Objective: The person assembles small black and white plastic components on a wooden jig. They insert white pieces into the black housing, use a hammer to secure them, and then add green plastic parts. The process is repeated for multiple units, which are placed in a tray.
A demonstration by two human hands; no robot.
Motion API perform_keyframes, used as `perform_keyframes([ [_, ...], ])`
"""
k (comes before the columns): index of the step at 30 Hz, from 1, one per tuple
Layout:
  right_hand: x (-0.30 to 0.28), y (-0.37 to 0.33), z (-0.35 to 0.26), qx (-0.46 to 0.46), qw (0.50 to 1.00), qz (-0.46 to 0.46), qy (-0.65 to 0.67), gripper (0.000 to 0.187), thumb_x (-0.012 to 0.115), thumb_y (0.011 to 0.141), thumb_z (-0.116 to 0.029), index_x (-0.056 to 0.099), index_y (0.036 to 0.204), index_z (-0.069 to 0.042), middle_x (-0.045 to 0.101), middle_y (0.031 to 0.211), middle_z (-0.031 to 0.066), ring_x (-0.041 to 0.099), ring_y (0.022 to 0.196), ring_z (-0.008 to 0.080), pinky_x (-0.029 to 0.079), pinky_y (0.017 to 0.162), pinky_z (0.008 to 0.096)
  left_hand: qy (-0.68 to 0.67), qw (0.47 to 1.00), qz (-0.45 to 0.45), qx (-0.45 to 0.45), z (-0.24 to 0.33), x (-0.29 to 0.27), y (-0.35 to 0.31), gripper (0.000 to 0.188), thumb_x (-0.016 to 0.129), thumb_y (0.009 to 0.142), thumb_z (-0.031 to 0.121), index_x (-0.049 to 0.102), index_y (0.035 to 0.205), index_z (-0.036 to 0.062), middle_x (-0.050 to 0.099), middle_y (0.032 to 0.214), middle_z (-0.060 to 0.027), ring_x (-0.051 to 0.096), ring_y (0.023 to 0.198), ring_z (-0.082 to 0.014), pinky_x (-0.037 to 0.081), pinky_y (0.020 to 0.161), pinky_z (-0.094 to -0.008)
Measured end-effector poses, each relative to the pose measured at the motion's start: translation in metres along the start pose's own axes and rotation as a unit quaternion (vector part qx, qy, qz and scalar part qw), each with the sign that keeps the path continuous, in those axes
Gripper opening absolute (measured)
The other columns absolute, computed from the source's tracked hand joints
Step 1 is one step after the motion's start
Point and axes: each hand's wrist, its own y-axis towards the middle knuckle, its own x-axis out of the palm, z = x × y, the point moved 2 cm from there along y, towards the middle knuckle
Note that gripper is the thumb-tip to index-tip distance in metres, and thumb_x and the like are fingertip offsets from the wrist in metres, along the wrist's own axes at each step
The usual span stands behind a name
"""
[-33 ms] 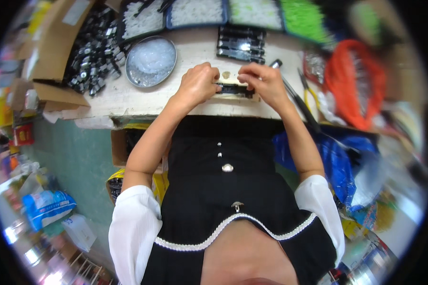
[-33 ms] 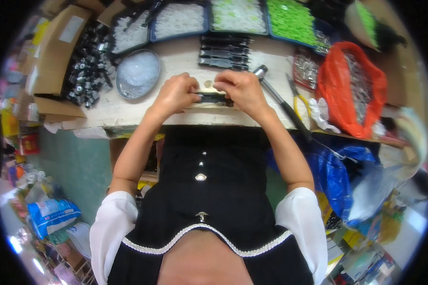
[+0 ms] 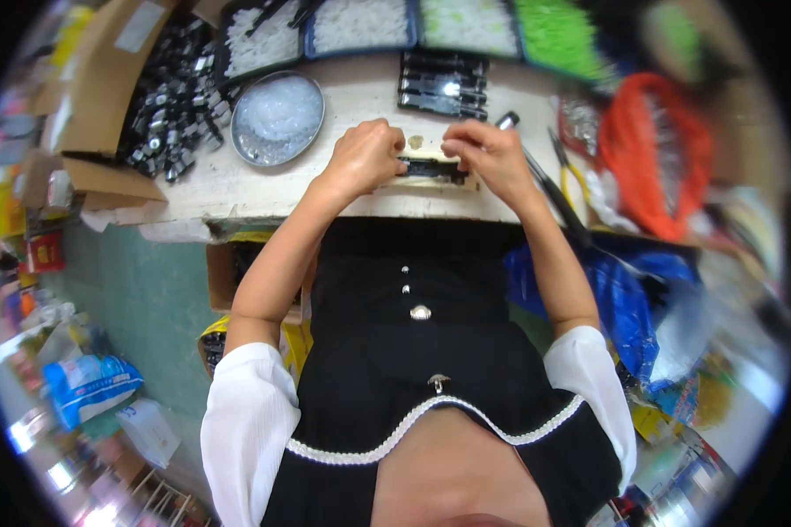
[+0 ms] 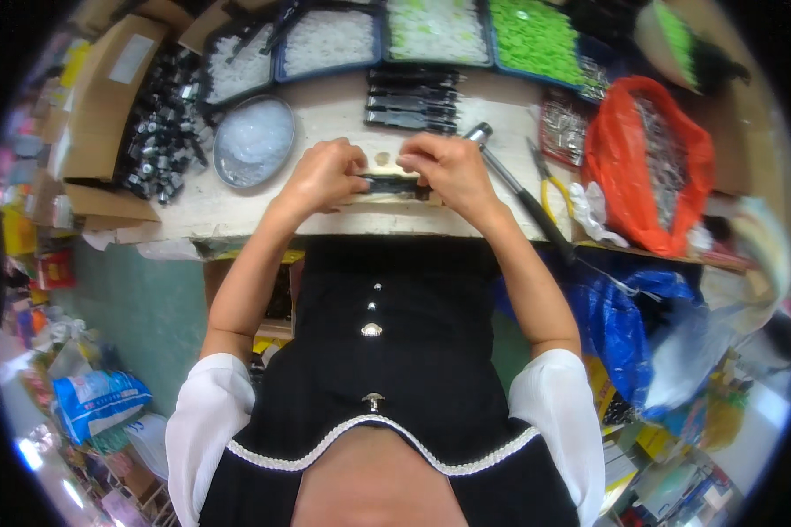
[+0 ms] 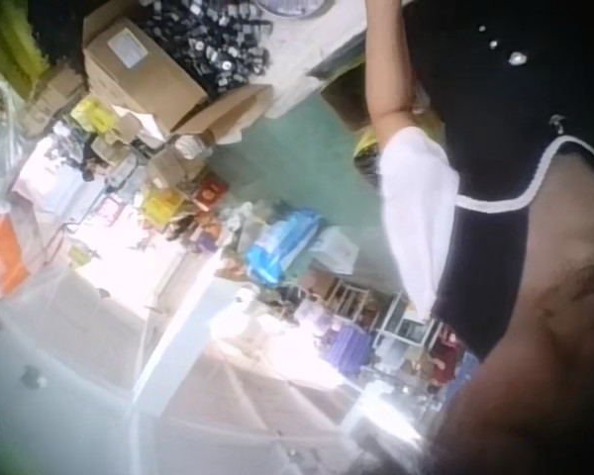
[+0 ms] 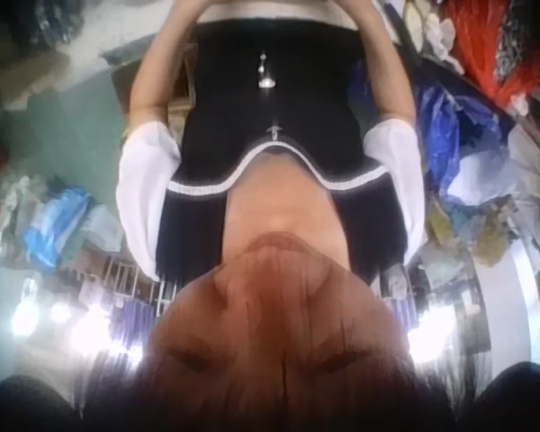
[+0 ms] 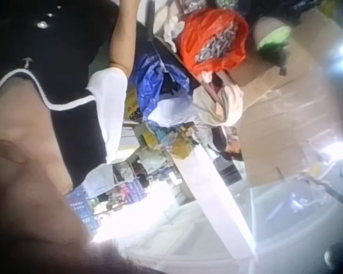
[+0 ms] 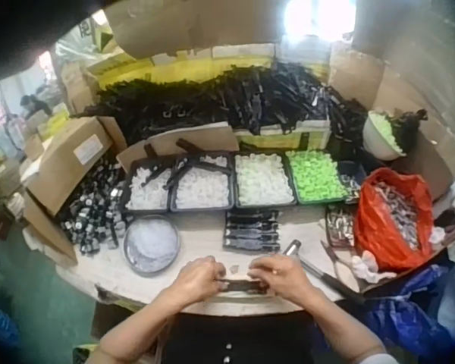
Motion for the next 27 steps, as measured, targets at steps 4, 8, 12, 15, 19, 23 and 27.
perform_keyframes([
  [4,-0.018,-0.009,0.017,0.041,0.995,0.032,0.085,0.012,0.059,0.084,-0.008,0.063,0.090,0.001,0.065,0.072,0.0053,0.057,0.056,0.0081,0.046,0.053,0.0210,-0.061,0.998,-0.006,0.003,0.010,-0.022,0.038,0.025,0.073,0.065,0.021,0.068,0.084,0.0050,0.065,0.080,-0.0166,0.063,0.079,-0.0317,0.049,0.072,-0.0392],
  [8,-0.026,-0.013,0.021,0.027,0.993,0.054,0.097,0.016,0.056,0.086,-0.005,0.061,0.099,0.003,0.067,0.080,0.0081,0.061,0.062,0.0099,0.048,0.059,0.0220,0.001,0.987,0.157,0.046,0.014,-0.037,0.112,0.023,0.069,0.070,0.019,0.068,0.088,0.0046,0.063,0.078,-0.0170,0.062,0.074,-0.0315,0.048,0.066,-0.0391],
  [12,-0.033,-0.019,0.021,0.016,0.994,0.057,0.087,0.015,0.056,0.084,-0.003,0.061,0.098,0.003,0.067,0.082,0.0090,0.062,0.064,0.0105,0.048,0.060,0.0224,0.141,0.970,0.193,0.041,0.019,-0.035,0.168,0.018,0.066,0.068,0.016,0.066,0.081,0.0033,0.063,0.082,-0.0183,0.061,0.078,-0.0367,0.048,0.067,-0.0439],
  [15,-0.036,-0.023,0.022,0.012,0.997,0.052,0.056,0.014,0.057,0.083,-0.002,0.061,0.096,0.003,0.067,0.080,0.0091,0.062,0.063,0.0107,0.048,0.061,0.0225,0.196,0.965,0.166,0.049,0.021,-0.029,0.185,0.016,0.066,0.067,0.015,0.064,0.078,0.0028,0.063,0.085,-0.0183,0.061,0.079,-0.0376,0.048,0.068,-0.0455],
  [19,-0.036,-0.026,0.025,0.005,0.998,0.053,0.034,0.011,0.058,0.082,-0.002,0.061,0.092,0.001,0.065,0.076,0.0090,0.060,0.064,0.0119,0.047,0.061,0.0242,0.196,0.968,0.151,0.045,0.023,-0.030,0.189,0.013,0.063,0.068,0.014,0.064,0.075,0.0031,0.063,0.082,-0.0190,0.061,0.077,-0.0382,0.048,0.068,-0.0459],
  [23,-0.037,-0.025,0.019,-0.065,0.994,0.076,-0.050,0.008,0.061,0.078,-0.001,0.062,0.086,0.001,0.062,0.076,0.0083,0.059,0.069,0.0165,0.046,0.063,0.0274,0.106,0.974,0.194,0.057,0.017,-0.033,0.188,0.015,0.054,0.068,0.005,0.066,0.076,0.0018,0.063,0.082,-0.0227,0.061,0.080,-0.0405,0.049,0.070,-0.0471],
  [27,-0.038,-0.024,0.013,-0.113,0.985,0.103,-0.086,0.009,0.064,0.076,0.000,0.062,0.084,0.001,0.058,0.079,0.0080,0.058,0.074,0.0207,0.045,0.065,0.0291,0.014,0.965,0.244,0.098,-0.004,-0.036,0.190,0.017,0.053,0.071,0.008,0.067,0.080,0.0036,0.063,0.082,-0.0205,0.061,0.080,-0.0383,0.048,0.071,-0.0461],
])
